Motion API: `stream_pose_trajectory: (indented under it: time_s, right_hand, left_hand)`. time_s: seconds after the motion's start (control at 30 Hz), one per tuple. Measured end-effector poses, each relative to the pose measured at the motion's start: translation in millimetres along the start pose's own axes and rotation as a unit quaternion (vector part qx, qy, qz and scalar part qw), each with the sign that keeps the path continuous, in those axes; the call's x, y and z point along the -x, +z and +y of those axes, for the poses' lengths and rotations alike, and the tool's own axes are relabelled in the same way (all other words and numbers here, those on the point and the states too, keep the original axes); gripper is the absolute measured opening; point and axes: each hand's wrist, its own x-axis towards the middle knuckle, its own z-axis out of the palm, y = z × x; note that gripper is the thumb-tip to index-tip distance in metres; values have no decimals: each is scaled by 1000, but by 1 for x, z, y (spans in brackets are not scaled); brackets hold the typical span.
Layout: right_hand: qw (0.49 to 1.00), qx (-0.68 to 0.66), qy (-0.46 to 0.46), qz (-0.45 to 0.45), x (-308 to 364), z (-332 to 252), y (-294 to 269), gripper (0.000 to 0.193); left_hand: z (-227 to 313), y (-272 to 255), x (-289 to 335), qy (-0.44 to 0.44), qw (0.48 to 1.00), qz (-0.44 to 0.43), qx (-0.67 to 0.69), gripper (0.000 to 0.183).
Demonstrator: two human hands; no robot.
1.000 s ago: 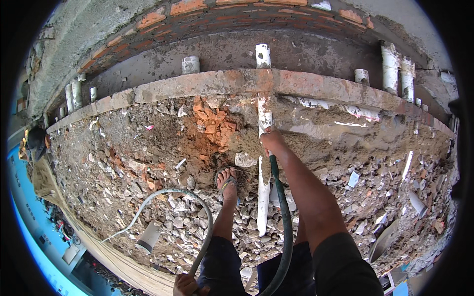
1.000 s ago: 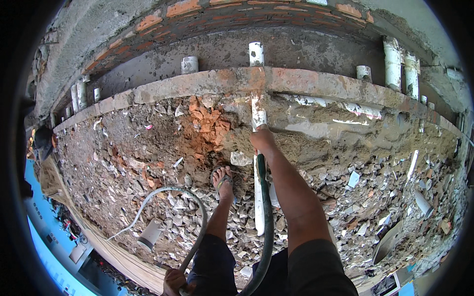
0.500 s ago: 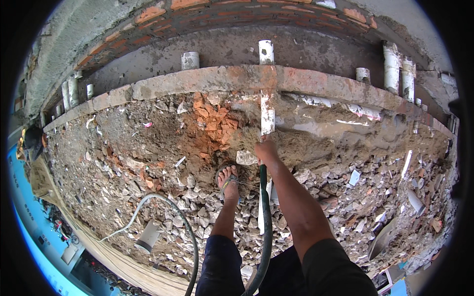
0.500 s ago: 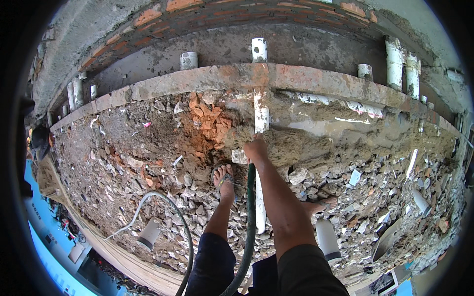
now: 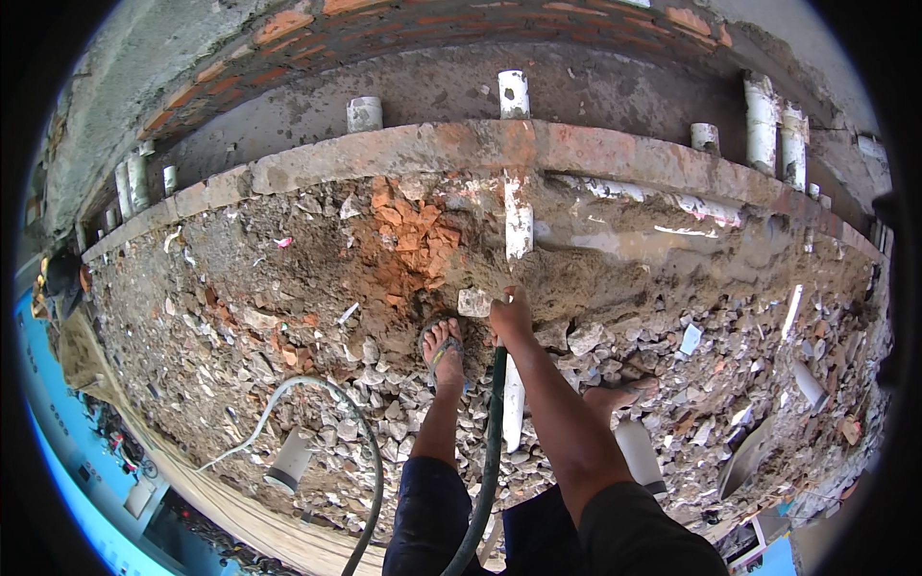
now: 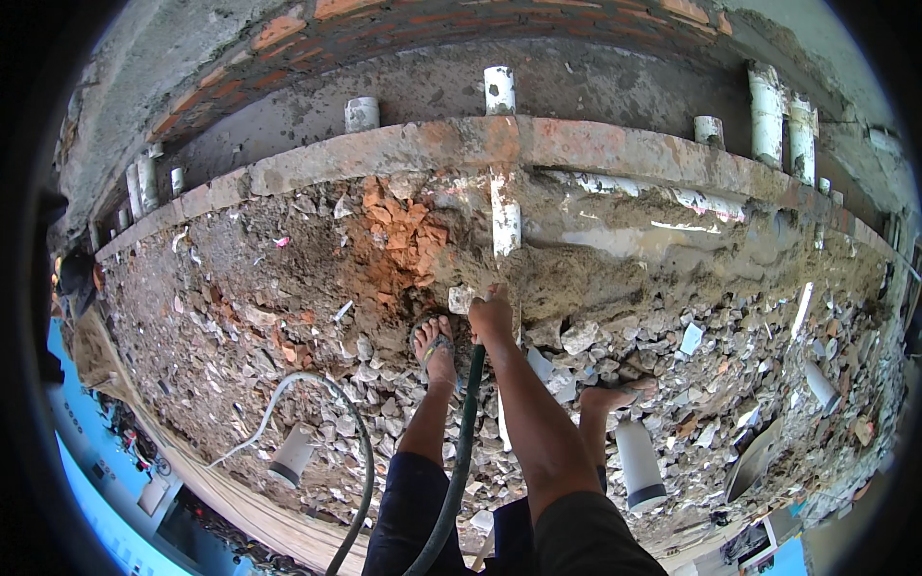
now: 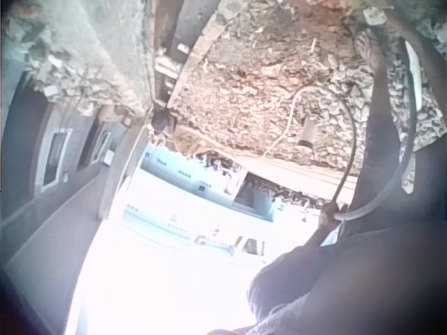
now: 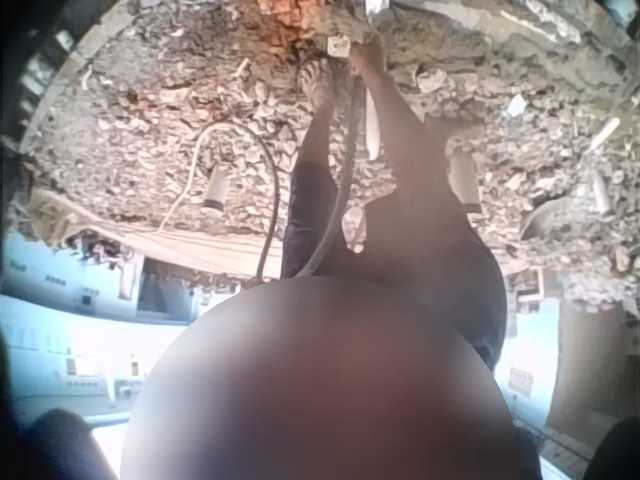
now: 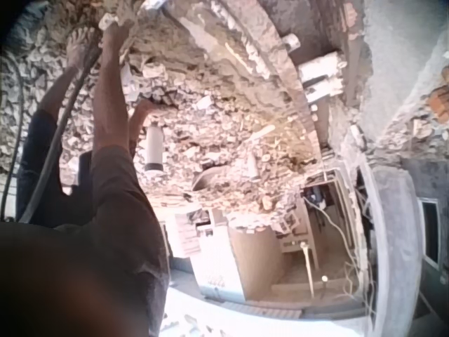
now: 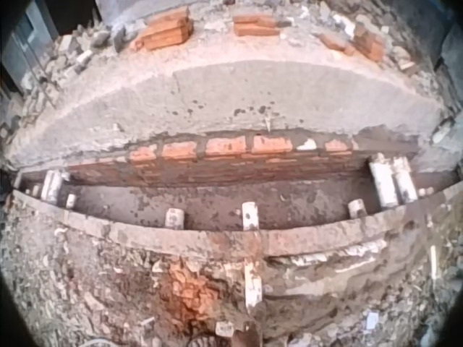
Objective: The person picks up a garden hose and sprays water onto a trench and surrounding rubble at a construction site. They move along the trench, directing the water stream to wet the ground and debris.
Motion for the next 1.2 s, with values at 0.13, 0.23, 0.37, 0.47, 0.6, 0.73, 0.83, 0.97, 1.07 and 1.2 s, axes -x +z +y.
stream_pose_trajectory:
  time_s: [0.13, 0.23, 0.37, 0.47, 0.6, 0.73, 0.83, 0.97, 1.07, 1.2]
  right_hand:
    - [1000, -15, 3, 9, -8, 22, -42, 35]
    - [1000, 0, 1, -29, -11, 34, -79, 34]
    - [998, 40, 11, -49, -28, 21, -108, 33]
    - [994, 61, -12, -93, -44, 6, -119, 32]
    - [993, 78, -8, -85, -44, 9, -124, 31]
    - [997, 58, -31, -26, -34, 19, -130, 31]
    - [997, 40, -63, -17, -27, 24, -133, 31]
    - [996, 40, -80, 1, -26, 20, -132, 32]
    - [996, 27, -81, -31, -30, 11, -135, 31]
    - [996, 38, -72, -38, -32, -5, -136, 32]
  left_hand:
    - [1, 3, 2, 0, 1000, -1, 4, 24]
    - [2, 3, 2, -4, 1000, 0, 4, 24]
    - [4, 5, 2, -6, 1000, 0, 2, 25]
    - [6, 4, 1, -4, 1000, 1, 11, 25]
    - [-1, -33, 19, 21, 997, 9, 76, 25]
    - [-22, -138, 90, 77, 977, 11, 196, 25]
    - [-49, -230, 173, 120, 952, -9, 282, 25]
    - [-61, -290, 231, 135, 931, -29, 338, 25]
    - [-60, -301, 238, 141, 925, -35, 350, 25]
    - [-57, -302, 238, 141, 927, -26, 347, 27]
